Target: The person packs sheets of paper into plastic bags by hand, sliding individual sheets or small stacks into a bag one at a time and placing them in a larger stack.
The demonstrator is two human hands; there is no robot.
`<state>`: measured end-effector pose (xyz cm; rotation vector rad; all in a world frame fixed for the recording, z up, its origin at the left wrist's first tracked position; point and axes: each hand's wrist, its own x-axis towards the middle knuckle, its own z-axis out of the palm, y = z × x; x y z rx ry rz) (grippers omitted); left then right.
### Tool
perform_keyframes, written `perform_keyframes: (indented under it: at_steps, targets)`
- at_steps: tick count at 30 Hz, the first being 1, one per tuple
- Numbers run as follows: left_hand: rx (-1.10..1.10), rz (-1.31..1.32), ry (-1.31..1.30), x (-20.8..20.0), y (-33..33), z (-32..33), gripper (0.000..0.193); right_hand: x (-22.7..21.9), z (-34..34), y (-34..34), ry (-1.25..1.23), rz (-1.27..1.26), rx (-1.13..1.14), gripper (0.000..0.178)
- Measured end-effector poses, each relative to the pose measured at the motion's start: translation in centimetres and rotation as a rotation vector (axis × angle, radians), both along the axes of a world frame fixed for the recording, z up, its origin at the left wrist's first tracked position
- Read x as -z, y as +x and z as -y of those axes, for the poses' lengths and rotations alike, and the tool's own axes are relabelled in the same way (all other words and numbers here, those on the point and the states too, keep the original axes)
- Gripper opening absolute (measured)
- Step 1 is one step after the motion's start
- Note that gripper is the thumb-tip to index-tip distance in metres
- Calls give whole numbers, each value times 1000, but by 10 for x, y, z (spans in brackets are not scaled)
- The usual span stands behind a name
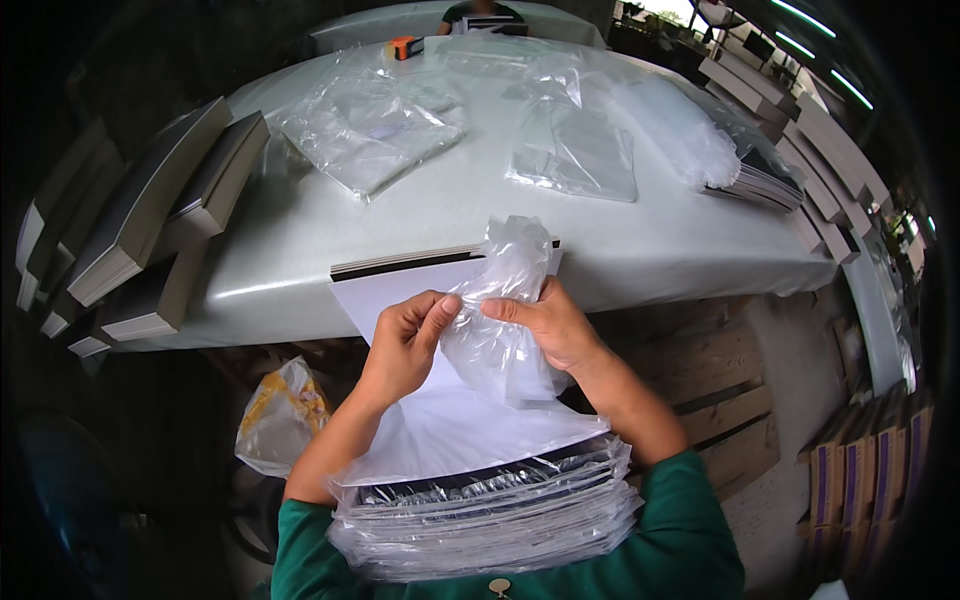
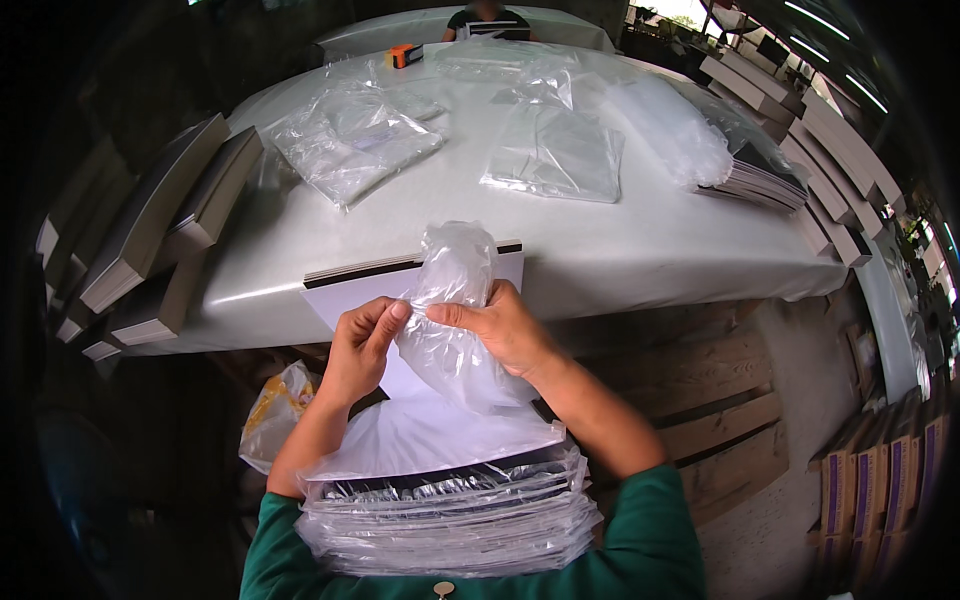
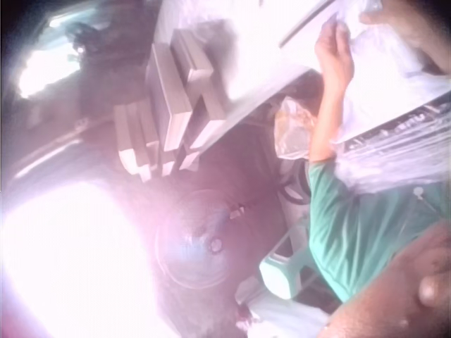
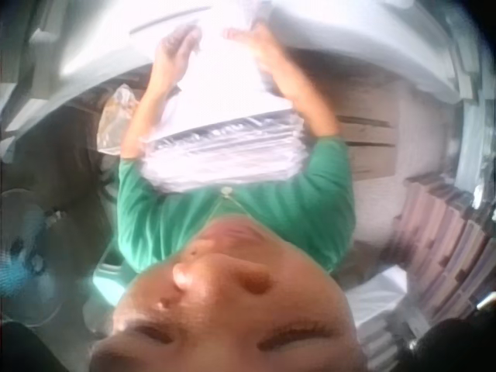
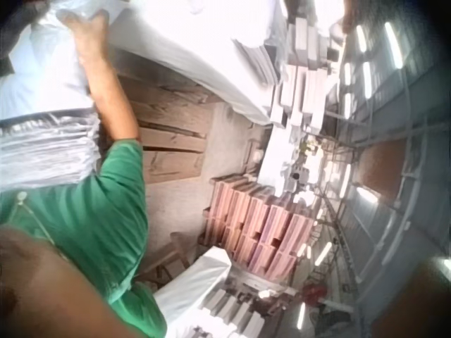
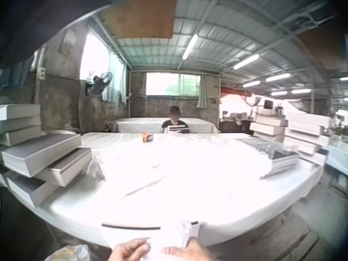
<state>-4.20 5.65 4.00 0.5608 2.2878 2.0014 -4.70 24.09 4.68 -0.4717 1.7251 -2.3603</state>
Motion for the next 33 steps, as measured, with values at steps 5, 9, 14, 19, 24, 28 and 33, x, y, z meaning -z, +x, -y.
perform_keyframes:
  at_steps: [5, 9, 14, 19, 24, 28, 33]
  targets:
    - [-208, -78, 172, 7, 7, -8, 20, 9, 8, 1, -102, 66, 0, 24]
    - [-175, -106, 125, 11, 9, 0, 21, 18, 8, 0, -155, 137, -47, 35]
    - [-187, -335, 9, 2, 13, -6, 14, 19, 14, 5, -166, 41, 17, 27]
    - [-170, -110, 94, 4, 15, -1, 11, 17, 13, 7, -131, 105, 4, 28]
    - [-203, -284, 182, 6, 11, -8, 11, 23, 14, 6, -84, 30, 27, 26]
    - [-172, -153, 83, 2, 17, -5, 9, 20, 16, 9, -96, 46, 55, 27]
    - [-170, -358, -74, 6, 9, -1, 21, 35, 14, 3, -237, 37, -144, 30]
